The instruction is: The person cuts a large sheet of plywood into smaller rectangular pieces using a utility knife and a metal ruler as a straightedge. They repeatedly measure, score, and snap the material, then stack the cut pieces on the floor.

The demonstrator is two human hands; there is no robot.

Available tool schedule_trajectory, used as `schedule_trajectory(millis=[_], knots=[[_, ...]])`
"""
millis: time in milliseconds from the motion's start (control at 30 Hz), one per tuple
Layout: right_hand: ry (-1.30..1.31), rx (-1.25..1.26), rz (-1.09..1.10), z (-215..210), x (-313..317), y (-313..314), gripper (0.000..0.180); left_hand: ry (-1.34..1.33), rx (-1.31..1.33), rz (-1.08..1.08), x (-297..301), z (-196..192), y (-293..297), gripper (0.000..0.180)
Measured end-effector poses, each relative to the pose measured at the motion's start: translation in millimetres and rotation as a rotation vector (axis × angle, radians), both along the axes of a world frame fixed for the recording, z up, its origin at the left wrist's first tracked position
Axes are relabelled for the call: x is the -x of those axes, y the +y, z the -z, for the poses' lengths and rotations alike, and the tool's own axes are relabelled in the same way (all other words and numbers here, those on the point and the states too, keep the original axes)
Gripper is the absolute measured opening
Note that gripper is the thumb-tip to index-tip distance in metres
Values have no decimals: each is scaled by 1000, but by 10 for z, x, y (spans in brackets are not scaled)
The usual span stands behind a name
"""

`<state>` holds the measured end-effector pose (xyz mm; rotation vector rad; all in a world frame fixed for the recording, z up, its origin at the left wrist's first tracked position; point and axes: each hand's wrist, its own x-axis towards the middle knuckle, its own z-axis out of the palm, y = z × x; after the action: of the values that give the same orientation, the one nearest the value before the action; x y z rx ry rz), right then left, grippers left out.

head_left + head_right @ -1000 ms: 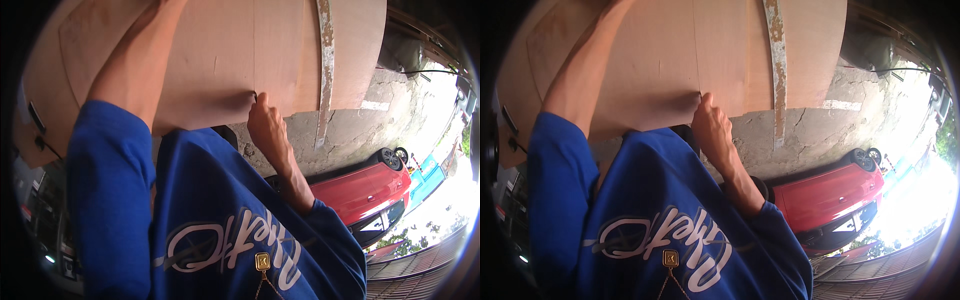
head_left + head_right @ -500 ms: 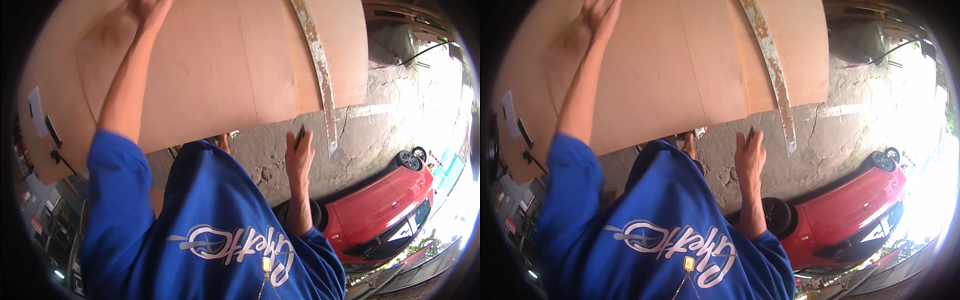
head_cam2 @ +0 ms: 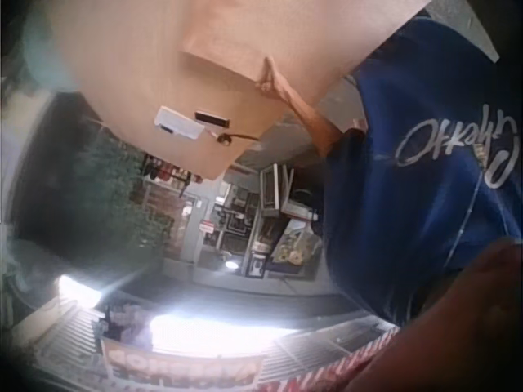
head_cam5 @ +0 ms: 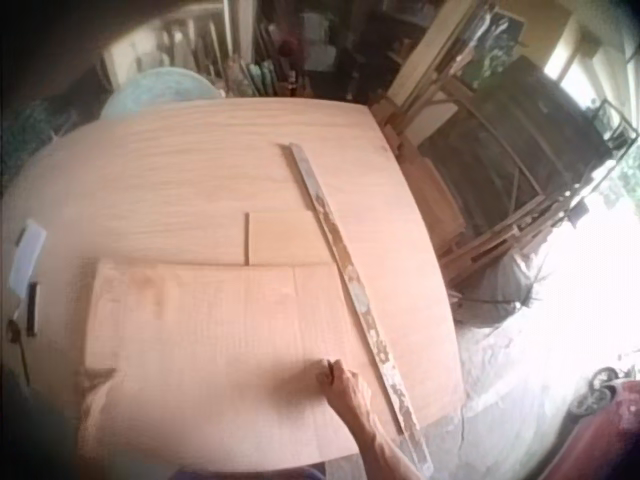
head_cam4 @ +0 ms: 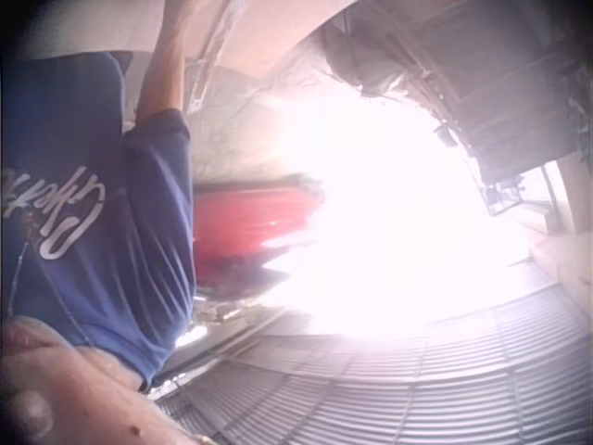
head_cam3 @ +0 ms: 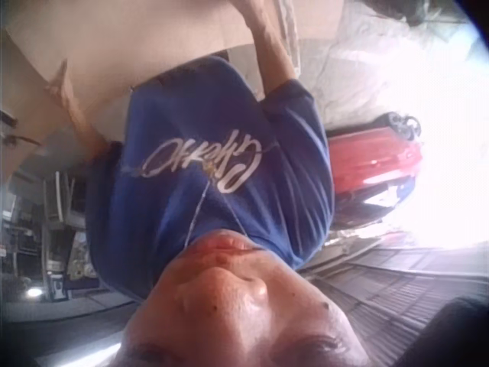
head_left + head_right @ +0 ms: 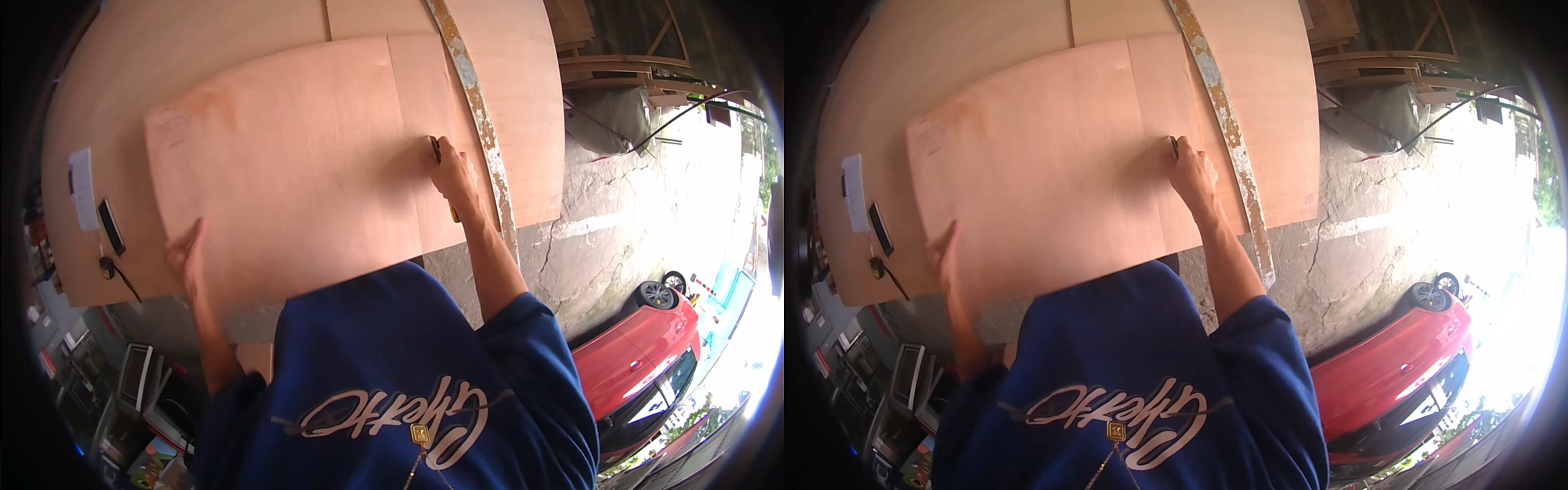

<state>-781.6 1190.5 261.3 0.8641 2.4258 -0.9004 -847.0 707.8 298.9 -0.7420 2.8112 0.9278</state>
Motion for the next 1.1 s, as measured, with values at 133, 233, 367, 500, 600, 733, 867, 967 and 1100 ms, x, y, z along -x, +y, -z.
schedule_trajectory(millis=[133,233,367,500,600,733,867,967,1100], knots=[[-40,186,73,0,17,109,29,147,-163,-91,-100,-315,-76,66],[85,123,13,19,-13,97,30,152,69,-62,-69,-171,23,66],[152,143,39,61,-97,42,32,-157,459,-141,124,3,282,85],[310,153,37,59,93,-12,27,151,581,166,384,136,756,86],[354,229,50,50,565,-15,24,403,384,458,750,414,1563,70],[242,139,-29,25,1032,-138,26,641,80,839,1452,658,2850,56],[186,-27,-87,-19,1143,-215,24,751,-20,966,1808,871,3661,48],[153,-38,-93,-22,1182,-229,24,730,41,992,1853,993,3829,45],[150,-24,-78,4,1243,-220,24,706,59,974,1839,1076,3835,42]])
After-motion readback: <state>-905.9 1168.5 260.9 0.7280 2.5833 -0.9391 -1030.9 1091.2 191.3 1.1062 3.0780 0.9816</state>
